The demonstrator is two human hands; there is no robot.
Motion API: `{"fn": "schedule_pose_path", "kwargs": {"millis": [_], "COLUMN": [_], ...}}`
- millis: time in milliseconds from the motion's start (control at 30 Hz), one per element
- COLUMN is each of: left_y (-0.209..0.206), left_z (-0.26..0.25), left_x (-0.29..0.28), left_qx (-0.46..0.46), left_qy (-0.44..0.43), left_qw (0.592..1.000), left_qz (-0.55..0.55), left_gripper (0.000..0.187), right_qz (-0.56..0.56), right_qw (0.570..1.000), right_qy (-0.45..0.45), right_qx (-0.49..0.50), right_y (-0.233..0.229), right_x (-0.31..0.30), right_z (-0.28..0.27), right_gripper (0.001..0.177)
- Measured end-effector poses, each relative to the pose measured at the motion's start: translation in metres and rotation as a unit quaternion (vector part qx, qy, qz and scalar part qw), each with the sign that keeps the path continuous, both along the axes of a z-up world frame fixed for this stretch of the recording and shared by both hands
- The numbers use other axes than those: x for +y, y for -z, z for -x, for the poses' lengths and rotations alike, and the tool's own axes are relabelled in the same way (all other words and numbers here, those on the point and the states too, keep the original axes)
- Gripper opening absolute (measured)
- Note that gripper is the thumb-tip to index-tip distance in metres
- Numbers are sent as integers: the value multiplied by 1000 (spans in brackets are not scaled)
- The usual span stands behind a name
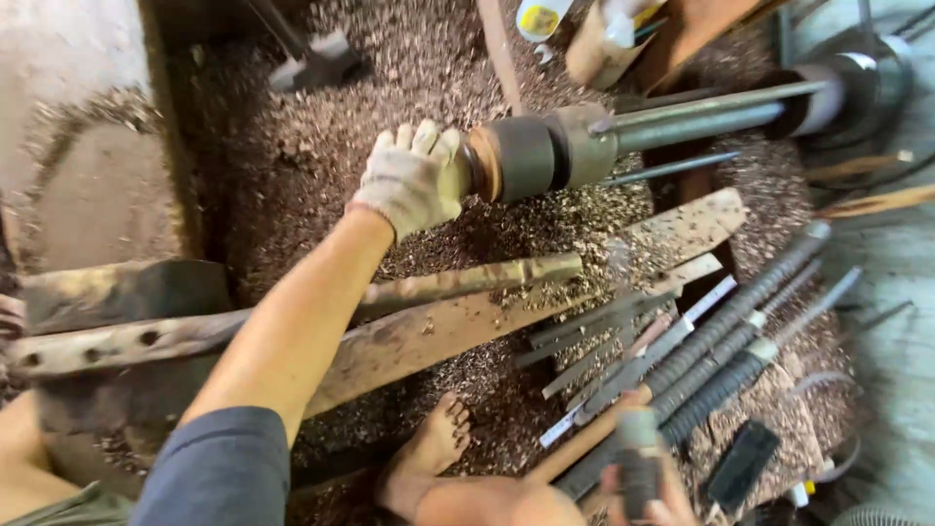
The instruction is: The person shapes a spinning wooden bowl blank mounted on a lathe, holding a chisel against the rotating wood with one hand while bracing it on a tool rest. They briefly stop to touch and check the bowl's surface, then resume cutting with the chisel.
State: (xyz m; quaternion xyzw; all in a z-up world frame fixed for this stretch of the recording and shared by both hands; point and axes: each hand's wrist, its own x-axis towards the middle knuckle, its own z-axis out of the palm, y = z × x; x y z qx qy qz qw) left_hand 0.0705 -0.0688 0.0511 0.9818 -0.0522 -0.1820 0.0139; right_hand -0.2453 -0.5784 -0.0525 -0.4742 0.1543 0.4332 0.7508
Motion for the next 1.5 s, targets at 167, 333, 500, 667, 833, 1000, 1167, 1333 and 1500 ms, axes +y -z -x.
{"fn": "schedule_pose_path", "kwargs": {"millis": [167, 333, 500, 667, 833, 1000, 1167, 1333, 1500], "left_y": [24, 64, 61, 75, 74, 80, 82, 81, 89], "left_z": [-35, -24, 46, 84, 37, 35, 40, 37, 41], "left_x": [10, 30, 6, -55, -72, -77, -81, -81, -82], "left_qx": [75, -30, -316, -103, 225, 206, 147, 177, 121], "left_qy": [6, -17, -66, -3, -63, -99, -139, -155, -130], "left_qw": [994, 984, 934, 941, 938, 942, 947, 939, 950], "left_qz": [74, 175, 154, 323, 257, 246, 250, 252, 256], "left_gripper": [102, 102, 82, 72, 44, 28, 27, 27, 28], "right_qz": [-11, 170, 163, 193, 232, 252, 266, 287, 216], "right_qw": [954, 900, 983, 883, 886, 884, 877, 868, 885], "right_qy": [4, 51, -83, -371, -402, -391, -396, -404, -395], "right_qx": [300, 399, 30, -213, 18, 55, 55, 13, -116], "right_y": [112, 53, -23, -29, -60, -72, -65, -51, -46], "right_x": [-31, 34, 74, 37, 64, 94, 87, 72, 73], "right_z": [-3, -41, -101, -140, -186, -212, -207, -194, -181], "right_gripper": [80, 61, 59, 112, 119, 112, 109, 105, 100]}}
